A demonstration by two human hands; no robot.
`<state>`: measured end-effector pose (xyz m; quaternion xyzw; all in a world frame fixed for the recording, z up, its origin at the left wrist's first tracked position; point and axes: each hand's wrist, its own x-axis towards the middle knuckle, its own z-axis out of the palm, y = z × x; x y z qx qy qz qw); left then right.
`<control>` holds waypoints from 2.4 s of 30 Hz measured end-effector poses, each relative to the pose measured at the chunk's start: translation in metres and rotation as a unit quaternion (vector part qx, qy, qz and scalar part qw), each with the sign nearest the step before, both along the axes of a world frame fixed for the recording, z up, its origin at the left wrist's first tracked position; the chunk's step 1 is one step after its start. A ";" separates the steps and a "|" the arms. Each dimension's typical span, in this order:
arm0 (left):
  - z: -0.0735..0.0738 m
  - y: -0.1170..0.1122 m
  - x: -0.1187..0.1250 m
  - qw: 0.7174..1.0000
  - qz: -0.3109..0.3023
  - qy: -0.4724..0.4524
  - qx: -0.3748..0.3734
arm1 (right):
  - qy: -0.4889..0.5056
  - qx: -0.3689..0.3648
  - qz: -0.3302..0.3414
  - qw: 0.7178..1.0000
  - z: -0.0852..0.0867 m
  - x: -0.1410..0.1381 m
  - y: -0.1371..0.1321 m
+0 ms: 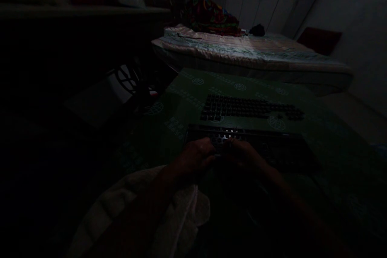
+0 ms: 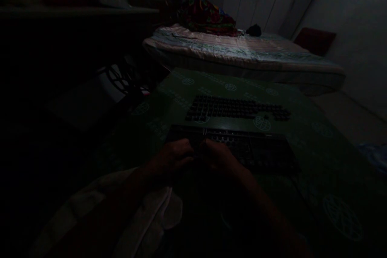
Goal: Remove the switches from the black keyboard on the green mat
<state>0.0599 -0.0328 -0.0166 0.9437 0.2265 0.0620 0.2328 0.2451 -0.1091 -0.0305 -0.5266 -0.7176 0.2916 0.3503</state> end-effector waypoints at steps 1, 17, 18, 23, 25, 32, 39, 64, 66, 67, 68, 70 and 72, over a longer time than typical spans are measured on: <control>0.000 0.000 0.000 1.000 0.000 0.002 0.000 | -0.008 -0.005 -0.004 1.000 0.000 0.000 0.001; -0.003 0.000 -0.001 1.000 -0.002 -0.002 0.029 | 0.077 -0.049 -0.034 0.995 -0.001 -0.002 0.003; -0.003 0.000 -0.001 1.000 -0.001 0.000 0.030 | 0.097 -0.058 -0.037 0.993 -0.002 -0.002 0.003; 0.000 -0.002 0.000 1.000 0.001 0.000 0.022 | 0.165 -0.113 -0.065 0.978 0.002 0.000 0.004; 0.002 -0.002 0.000 1.000 0.006 -0.004 0.020 | 0.183 -0.127 -0.067 0.973 0.007 0.001 0.003; 0.005 -0.007 0.002 0.999 0.020 -0.004 0.027 | 0.157 -0.183 -0.078 0.967 0.014 0.007 0.001; 0.005 -0.011 0.008 0.997 0.042 0.031 0.061 | 0.210 -0.169 -0.107 0.957 0.014 0.008 -0.001; -0.004 -0.011 0.013 0.995 0.023 0.031 0.093 | 0.193 -0.102 -0.115 0.969 -0.001 -0.004 0.011; -0.005 -0.010 0.014 0.996 0.016 0.023 0.082 | 0.183 -0.080 -0.121 0.972 -0.001 -0.006 0.011; -0.006 -0.010 0.014 0.997 0.012 0.018 0.076 | 0.179 -0.071 -0.121 0.974 0.000 -0.007 0.011; -0.006 -0.010 0.014 0.997 0.010 0.013 0.071 | 0.177 -0.064 -0.122 0.975 0.000 -0.008 0.011; -0.006 -0.010 0.015 0.998 0.009 0.008 0.059 | 0.181 -0.058 -0.130 0.973 -0.001 -0.010 0.010; -0.006 -0.010 0.016 0.999 0.015 0.012 0.049 | 0.198 -0.061 -0.147 0.967 -0.003 -0.012 0.009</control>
